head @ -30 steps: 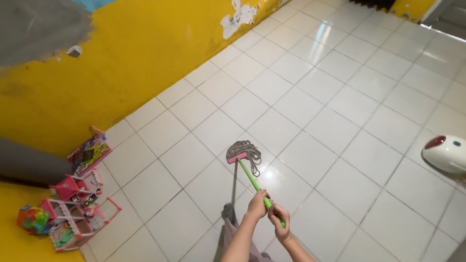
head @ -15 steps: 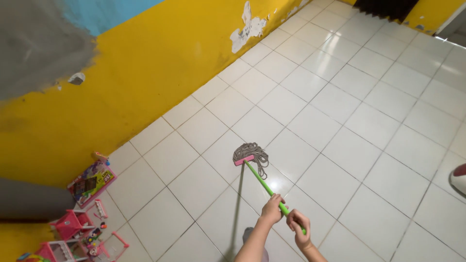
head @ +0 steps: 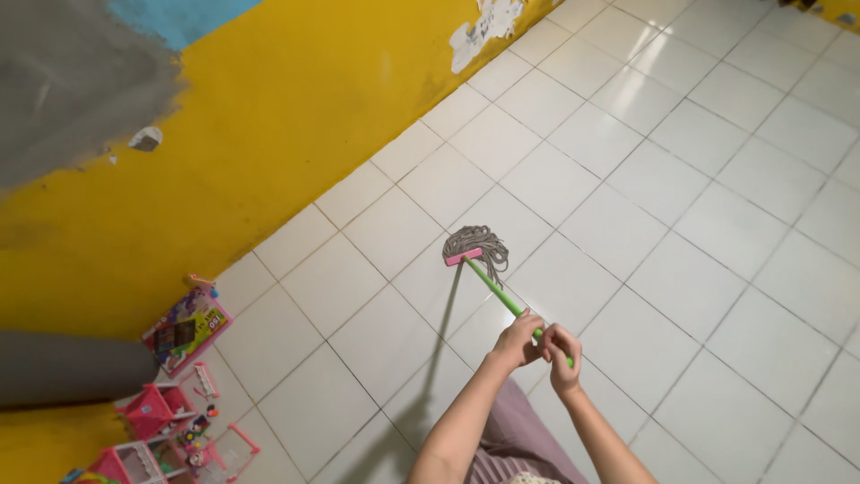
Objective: The recorder is mopping a white tiled floor in a room with yellow and blue walls.
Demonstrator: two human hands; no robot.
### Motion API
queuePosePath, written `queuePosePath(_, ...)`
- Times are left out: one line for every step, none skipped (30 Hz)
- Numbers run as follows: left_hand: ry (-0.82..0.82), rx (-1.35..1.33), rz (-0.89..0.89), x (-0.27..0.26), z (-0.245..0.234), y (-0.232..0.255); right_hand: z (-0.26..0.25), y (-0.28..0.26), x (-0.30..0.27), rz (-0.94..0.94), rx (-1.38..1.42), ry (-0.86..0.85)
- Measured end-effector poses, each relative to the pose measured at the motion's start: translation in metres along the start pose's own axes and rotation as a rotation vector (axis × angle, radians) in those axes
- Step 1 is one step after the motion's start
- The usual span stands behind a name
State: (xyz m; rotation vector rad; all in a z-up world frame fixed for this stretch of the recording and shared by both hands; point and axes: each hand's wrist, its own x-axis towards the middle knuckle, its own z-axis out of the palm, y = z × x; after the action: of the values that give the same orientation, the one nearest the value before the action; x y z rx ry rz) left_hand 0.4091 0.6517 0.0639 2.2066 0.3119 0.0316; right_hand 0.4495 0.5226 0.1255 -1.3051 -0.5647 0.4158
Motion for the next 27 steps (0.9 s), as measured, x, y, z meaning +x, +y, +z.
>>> queuePosePath(0.054, -0.021, 0.046, 0.014, -0.011, -0.004, 0.005, 0.003, 0.017, -0.010, -0.003, -0.015)
queuePosePath(0.108, -0.042, 0.093, 0.029, -0.022, -0.008, 0.010, 0.005, 0.035, -0.021, -0.006, -0.031)
queuePosePath(0.108, -0.037, 0.096, 0.039, -0.032, -0.010, 0.017, 0.008, 0.049, -0.026, -0.003, -0.029)
queuePosePath(0.088, -0.032, 0.099, 0.049, -0.043, -0.011, 0.024, 0.010, 0.062, -0.042, 0.010, -0.043)
queuePosePath(0.073, -0.025, 0.102, 0.063, -0.056, -0.013, 0.031, 0.014, 0.080, -0.062, 0.024, -0.061)
queuePosePath(0.078, -0.017, 0.107, 0.075, -0.068, -0.017, 0.037, 0.020, 0.096, -0.071, 0.029, -0.063)
queuePosePath(0.095, 0.033, 0.147, 0.088, -0.082, -0.021, 0.044, 0.027, 0.114, -0.074, 0.022, -0.065)
queuePosePath(0.111, 0.084, 0.187, 0.103, -0.097, -0.026, 0.052, 0.034, 0.134, -0.078, 0.016, -0.066)
queuePosePath(0.118, 0.089, 0.187, 0.118, -0.106, -0.038, 0.063, 0.035, 0.155, -0.083, 0.019, -0.072)
queuePosePath(0.121, 0.110, 0.148, 0.135, -0.116, -0.051, 0.075, 0.036, 0.176, -0.073, 0.007, -0.076)
queuePosePath(0.123, 0.130, 0.107, 0.150, -0.125, -0.063, 0.086, 0.036, 0.197, -0.060, -0.006, -0.079)
queuePosePath(0.128, 0.133, 0.105, 0.170, -0.127, -0.086, 0.096, 0.039, 0.218, -0.063, -0.003, -0.084)
queuePosePath(0.077, -0.417, -0.060, 0.190, -0.128, -0.108, 0.106, 0.042, 0.238, -0.061, -0.002, -0.091)
queuePosePath(0.023, -0.966, -0.229, 0.208, -0.129, -0.131, 0.116, 0.045, 0.257, -0.060, -0.001, -0.098)
queuePosePath(0.026, -0.958, -0.217, 0.223, -0.158, -0.126, 0.123, 0.054, 0.279, -0.075, 0.002, -0.099)
queuePosePath(0.015, -0.525, -0.184, 0.236, -0.186, -0.121, 0.130, 0.064, 0.301, -0.086, 0.015, -0.087)
queuePosePath(0.007, -0.097, -0.153, 0.245, -0.209, -0.115, 0.135, 0.073, 0.317, -0.092, 0.026, -0.076)
queuePosePath(0.013, -0.094, -0.146, 0.263, -0.221, -0.124, 0.145, 0.070, 0.343, -0.102, 0.026, -0.078)
queuePosePath(0.069, -0.147, -0.176, 0.272, -0.225, -0.132, 0.152, 0.067, 0.357, -0.077, 0.035, -0.074)
queuePosePath(0.126, -0.199, -0.206, 0.281, -0.228, -0.141, 0.158, 0.066, 0.371, -0.053, 0.044, -0.071)
queuePosePath(0.115, -0.201, -0.202, 0.294, -0.234, -0.154, 0.163, 0.074, 0.385, -0.050, 0.040, -0.061)
queuePosePath(0.144, -0.272, -0.144, 0.306, -0.240, -0.167, 0.168, 0.083, 0.399, -0.031, 0.033, -0.075)
queuePosePath(0.165, -0.345, -0.086, 0.315, -0.241, -0.179, 0.170, 0.090, 0.409, -0.009, 0.023, -0.083)
queuePosePath(0.146, -0.350, -0.084, 0.327, -0.239, -0.199, 0.175, 0.093, 0.420, -0.003, 0.017, -0.065)
queuePosePath(0.330, -0.131, 0.110, 0.340, -0.237, -0.218, 0.179, 0.096, 0.433, 0.003, -0.059, -0.127)
queuePosePath(0.510, 0.088, 0.307, 0.352, -0.234, -0.237, 0.183, 0.098, 0.446, 0.009, -0.135, -0.189)
queuePosePath(0.498, 0.079, 0.321, 0.358, -0.257, -0.231, 0.195, 0.073, 0.457, 0.008, -0.144, -0.172)
